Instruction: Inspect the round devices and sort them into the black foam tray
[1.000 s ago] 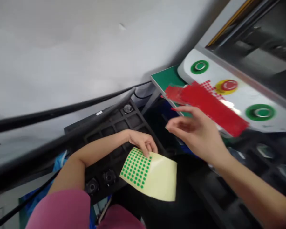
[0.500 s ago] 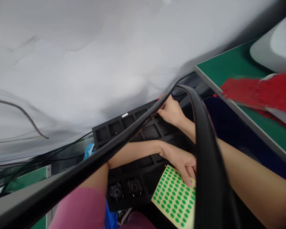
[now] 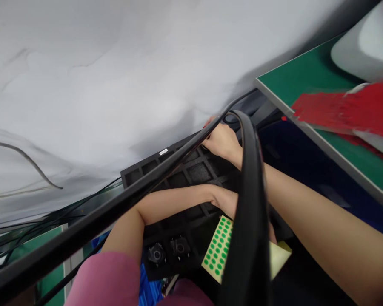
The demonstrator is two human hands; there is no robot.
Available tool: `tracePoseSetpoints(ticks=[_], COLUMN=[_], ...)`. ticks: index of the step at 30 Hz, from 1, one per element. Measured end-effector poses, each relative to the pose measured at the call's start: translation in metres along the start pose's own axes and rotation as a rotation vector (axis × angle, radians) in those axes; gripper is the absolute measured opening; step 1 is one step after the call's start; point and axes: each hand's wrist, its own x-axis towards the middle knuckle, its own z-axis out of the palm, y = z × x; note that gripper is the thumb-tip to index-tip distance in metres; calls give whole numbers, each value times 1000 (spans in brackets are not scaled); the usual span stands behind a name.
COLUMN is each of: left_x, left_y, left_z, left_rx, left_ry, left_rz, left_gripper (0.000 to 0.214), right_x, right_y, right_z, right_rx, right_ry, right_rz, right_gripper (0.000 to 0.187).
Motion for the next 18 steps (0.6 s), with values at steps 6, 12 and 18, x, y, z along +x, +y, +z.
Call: tracePoseSetpoints(ticks=[6, 12, 18], left_x=[-3, -21, -36], left_y=[-8, -4, 23], left_z=[-6, 1, 20], left_rx=[56, 169, 440], left_ry=[41, 237, 402], left_rz=[-50, -162, -207], left_gripper=[60, 65, 64], right_x=[10, 3, -57], right_y=[-10, -20, -38], right_z=[-2, -14, -61], right_rx=[-133, -246, -449], right_ry=[-24, 0, 18], right_rz=[70, 30, -477], right_gripper=[13, 27, 18])
